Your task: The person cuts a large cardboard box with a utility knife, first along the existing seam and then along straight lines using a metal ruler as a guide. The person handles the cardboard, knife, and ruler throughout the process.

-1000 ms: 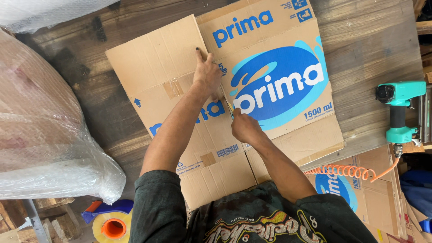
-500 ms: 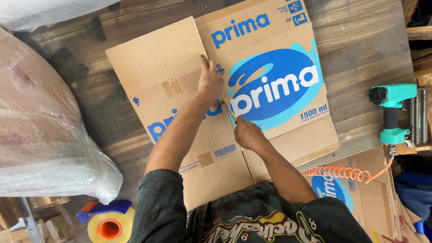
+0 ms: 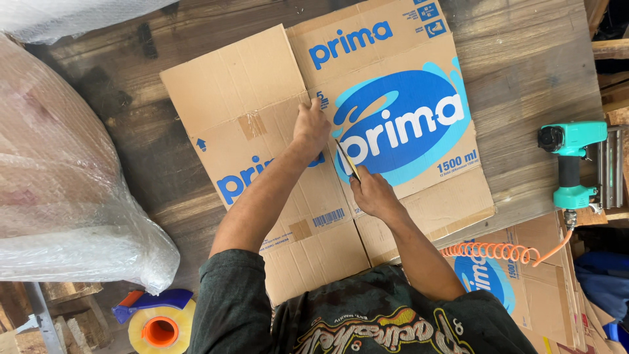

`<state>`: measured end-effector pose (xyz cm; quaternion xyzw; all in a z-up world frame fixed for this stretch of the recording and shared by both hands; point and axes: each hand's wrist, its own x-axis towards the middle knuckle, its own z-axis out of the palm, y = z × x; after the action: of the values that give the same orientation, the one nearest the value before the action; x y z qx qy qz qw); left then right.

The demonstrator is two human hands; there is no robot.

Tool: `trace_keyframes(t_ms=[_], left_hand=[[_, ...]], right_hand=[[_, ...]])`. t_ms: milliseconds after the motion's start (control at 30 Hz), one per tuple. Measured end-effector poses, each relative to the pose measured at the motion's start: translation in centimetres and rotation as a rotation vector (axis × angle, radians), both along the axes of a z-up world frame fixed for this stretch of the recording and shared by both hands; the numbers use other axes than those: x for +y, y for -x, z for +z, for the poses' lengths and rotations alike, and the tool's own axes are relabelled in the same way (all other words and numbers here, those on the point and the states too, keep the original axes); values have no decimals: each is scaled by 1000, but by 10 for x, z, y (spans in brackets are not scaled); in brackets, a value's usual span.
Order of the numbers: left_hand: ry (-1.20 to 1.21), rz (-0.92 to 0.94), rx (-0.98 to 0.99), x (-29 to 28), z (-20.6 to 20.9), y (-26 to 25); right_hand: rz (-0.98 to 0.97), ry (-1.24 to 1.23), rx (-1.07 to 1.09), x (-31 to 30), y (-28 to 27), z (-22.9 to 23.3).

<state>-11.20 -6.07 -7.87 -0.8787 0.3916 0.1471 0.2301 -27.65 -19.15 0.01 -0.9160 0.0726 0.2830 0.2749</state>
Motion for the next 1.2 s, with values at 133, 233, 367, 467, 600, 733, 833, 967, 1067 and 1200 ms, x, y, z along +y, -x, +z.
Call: trace_keyframes(t_ms=[133, 233, 367, 467, 600, 733, 833, 967, 1067, 1200], left_hand=[[32, 45, 36, 13, 59, 8], [64, 61, 42, 14, 57, 10], [91, 71, 38, 13, 46, 6], [106, 54, 25, 12, 44, 6], [126, 42, 10, 16, 54, 10], [116, 37, -5, 15, 52, 10], [123, 22, -23, 15, 47, 10], [151, 30, -13, 12, 24, 6], [154, 30, -10, 11, 27, 9], [120, 19, -1, 12, 40, 11]], right_hand=[[3, -46, -45, 2, 2, -11], [-27, -156, -101, 11, 1, -11], [16, -35, -44, 17, 1, -13], [28, 21, -18, 17, 1, -14], [20, 81, 4, 15, 1, -23], [29, 126, -1, 19, -4, -41], [26, 165, -10, 26, -10, -43], [57, 160, -15, 34, -12, -34], [83, 186, 7, 30, -8, -37], [131, 205, 39, 20, 3, -51]])
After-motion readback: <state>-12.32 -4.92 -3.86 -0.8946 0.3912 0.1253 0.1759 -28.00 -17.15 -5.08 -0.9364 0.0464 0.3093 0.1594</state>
